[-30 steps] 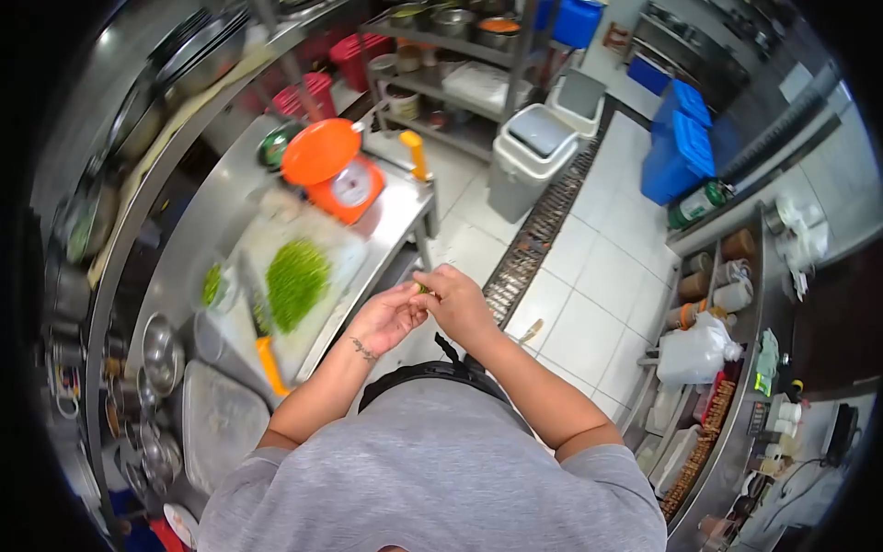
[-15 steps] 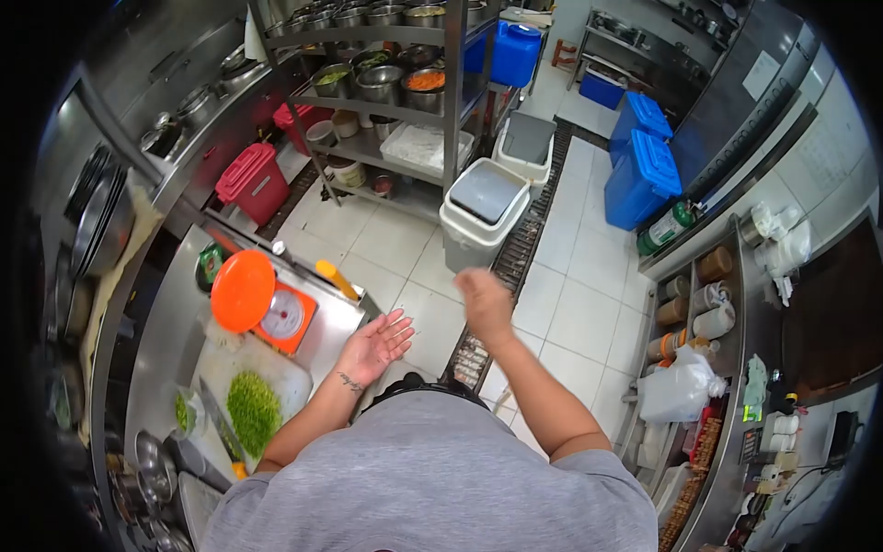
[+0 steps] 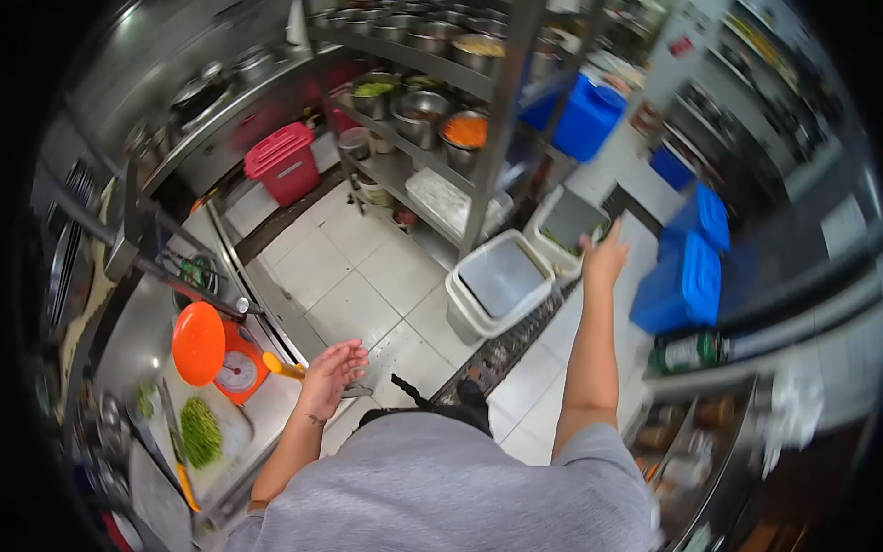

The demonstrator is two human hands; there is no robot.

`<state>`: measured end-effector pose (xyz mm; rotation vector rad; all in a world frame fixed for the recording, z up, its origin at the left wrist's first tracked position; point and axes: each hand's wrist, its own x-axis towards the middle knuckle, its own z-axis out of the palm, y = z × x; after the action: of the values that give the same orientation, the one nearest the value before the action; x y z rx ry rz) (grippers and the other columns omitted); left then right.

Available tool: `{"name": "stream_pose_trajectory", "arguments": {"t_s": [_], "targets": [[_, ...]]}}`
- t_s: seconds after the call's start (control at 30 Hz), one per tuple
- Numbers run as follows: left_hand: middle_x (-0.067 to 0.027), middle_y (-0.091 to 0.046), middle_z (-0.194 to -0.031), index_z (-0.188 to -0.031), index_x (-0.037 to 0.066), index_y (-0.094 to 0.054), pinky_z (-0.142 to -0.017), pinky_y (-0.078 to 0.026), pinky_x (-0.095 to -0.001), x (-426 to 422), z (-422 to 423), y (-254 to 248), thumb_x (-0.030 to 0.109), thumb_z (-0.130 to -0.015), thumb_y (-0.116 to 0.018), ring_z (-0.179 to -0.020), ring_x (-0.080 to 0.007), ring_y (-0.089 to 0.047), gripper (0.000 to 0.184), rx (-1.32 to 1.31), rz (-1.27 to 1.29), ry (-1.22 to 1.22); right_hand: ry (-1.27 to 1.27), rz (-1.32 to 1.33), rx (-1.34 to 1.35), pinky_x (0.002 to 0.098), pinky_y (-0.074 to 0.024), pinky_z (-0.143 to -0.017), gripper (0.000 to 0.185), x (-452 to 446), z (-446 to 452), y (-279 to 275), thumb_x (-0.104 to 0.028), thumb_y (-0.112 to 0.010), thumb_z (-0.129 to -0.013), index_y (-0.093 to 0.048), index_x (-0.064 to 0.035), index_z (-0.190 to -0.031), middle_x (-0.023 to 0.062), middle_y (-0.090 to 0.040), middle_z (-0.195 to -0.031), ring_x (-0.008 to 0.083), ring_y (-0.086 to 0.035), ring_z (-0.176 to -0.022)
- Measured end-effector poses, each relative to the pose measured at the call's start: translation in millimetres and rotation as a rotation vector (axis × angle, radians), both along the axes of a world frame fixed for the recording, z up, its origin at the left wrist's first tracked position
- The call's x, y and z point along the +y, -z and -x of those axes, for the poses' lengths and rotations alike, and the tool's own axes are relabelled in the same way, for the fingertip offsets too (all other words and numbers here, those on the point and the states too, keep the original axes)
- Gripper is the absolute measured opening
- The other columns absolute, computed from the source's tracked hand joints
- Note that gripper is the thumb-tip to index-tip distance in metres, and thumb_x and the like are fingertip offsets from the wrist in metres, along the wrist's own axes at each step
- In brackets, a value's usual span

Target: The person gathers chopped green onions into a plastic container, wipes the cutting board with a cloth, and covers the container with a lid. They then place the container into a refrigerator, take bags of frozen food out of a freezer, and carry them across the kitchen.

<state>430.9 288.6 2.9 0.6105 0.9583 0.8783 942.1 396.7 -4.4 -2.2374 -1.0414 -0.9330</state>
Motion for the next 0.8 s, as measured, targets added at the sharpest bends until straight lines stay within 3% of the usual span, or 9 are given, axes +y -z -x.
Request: {"name": "stream_pose_trajectory", "arguments": {"t_s": [0.07, 0.13, 0.2, 0.33, 0.5, 0.6, 0.67, 0.77, 0.8], "targets": [[-0.0077, -0.065, -0.107, -0.120, 0.002, -0.057, -0.085, -0.048, -0.0310, 8, -26, 12, 0.024, -0.096, -0.055, -0.099, -0.0169, -0.061, 0.033, 0.127, 0.074, -0.122, -0.284, 0.083, -0.019, 0.0367, -0.0498, -0.077, 0.038, 52, -8, 2, -0.029, -0.074, -0.081, -0.066, -0.0006, -0.105, 0.0184, -0.067, -0.102, 0.0284, -0.064, -0.085], [-0.0074, -0.065, -0.109, -0.118, 0.004, -0.060, -0.087, -0.047, -0.0301, 2, -59, -9, 0.022, -0.094, -0.058, -0.100, -0.0162, -0.060, 0.030, 0.176, 0.028, -0.259, -0.742, 0.281, 0.736, 0.0325, -0.0487, -0.067, 0.026, 84, 38, -49, -0.022, -0.072, -0.084, -0.067, 0.0015, -0.094, 0.0122, -0.068, -0.082, 0.0186, -0.061, -0.070], [-0.0077, -0.064, -0.111, -0.109, 0.005, -0.064, -0.087, -0.046, -0.0308, 3, -77, -54, 0.005, -0.088, -0.061, -0.101, -0.0180, -0.060, 0.021, 0.239, -0.373, -0.334, -1.137, 0.286, 0.892, 0.0277, -0.0450, -0.059, 0.017, 76, 122, -143, -0.014, -0.070, -0.085, -0.067, 0.0020, -0.084, 0.0072, -0.062, -0.066, 0.0119, -0.054, -0.060], [-0.0036, -0.066, -0.081, -0.074, 0.009, -0.060, -0.067, -0.049, -0.0380, -40, -77, -254, 0.011, -0.063, -0.066, -0.076, -0.0219, -0.062, 0.012, 1.404, -1.440, -0.228, -1.797, 0.035, 0.194, 0.0304, -0.0373, -0.049, 0.010, -21, 218, -287, -0.011, -0.073, -0.075, -0.064, -0.0060, -0.076, 0.0009, -0.049, -0.060, 0.0171, -0.047, -0.054], [-0.0017, -0.066, -0.090, -0.074, 0.011, -0.062, -0.064, -0.043, -0.0314, -161, -118, -355, 0.015, -0.060, -0.068, -0.071, -0.0193, -0.059, 0.016, 2.167, -0.922, -0.440, -2.239, 0.116, -0.255, 0.0304, -0.0322, -0.044, 0.016, -117, 258, -357, -0.014, -0.072, -0.075, -0.060, -0.0056, -0.082, 0.0031, -0.051, -0.060, 0.0183, -0.041, -0.051], [-0.0067, -0.059, -0.088, -0.082, 0.009, -0.058, -0.059, -0.045, -0.0297, -261, -76, -373, 0.013, -0.084, -0.057, -0.071, -0.0175, -0.057, 0.005, 2.547, -1.131, -0.163, -2.193, -0.482, -0.664, 0.0252, -0.0359, -0.034, 0.020, -152, 283, -362, -0.014, -0.059, -0.094, -0.048, -0.0011, -0.083, 0.0058, -0.053, -0.056, 0.0144, -0.047, -0.040], [-0.0095, -0.057, -0.089, -0.084, 0.006, -0.057, -0.062, -0.045, -0.0323, -322, -33, -362, 0.008, -0.091, -0.050, -0.069, -0.0166, -0.055, 0.011, 2.918, -1.577, -0.310, -2.499, -0.681, -0.641, 0.0280, -0.0389, -0.038, 0.027, -155, 267, -364, -0.011, -0.053, -0.091, -0.047, 0.0046, -0.070, 0.0099, -0.050, -0.054, 0.0183, -0.046, -0.044], [-0.0085, -0.057, -0.092, -0.088, 0.003, -0.058, -0.066, -0.041, -0.0338, -398, -34, -372, 0.010, -0.093, -0.048, -0.071, -0.0180, -0.055, 0.013, 2.998, -1.214, -0.273, -2.542, -0.938, -0.438, 0.0271, -0.0393, -0.035, 0.024, -218, 338, -359, -0.011, -0.056, -0.089, -0.048, 0.0048, -0.074, 0.0112, -0.052, -0.057, 0.0181, -0.049, -0.045], [-0.0077, -0.057, -0.091, -0.089, 0.003, -0.058, -0.068, -0.040, -0.0339, -415, -32, -375, 0.011, -0.093, -0.049, -0.071, -0.0186, -0.055, 0.013, 3.056, -1.074, -0.253, -2.675, -0.435, -0.553, 0.0300, -0.0350, -0.038, 0.017, -238, 344, -373, -0.008, -0.057, -0.079, -0.048, -0.0008, -0.067, 0.0086, -0.047, -0.058, 0.0188, -0.048, -0.046]]}}
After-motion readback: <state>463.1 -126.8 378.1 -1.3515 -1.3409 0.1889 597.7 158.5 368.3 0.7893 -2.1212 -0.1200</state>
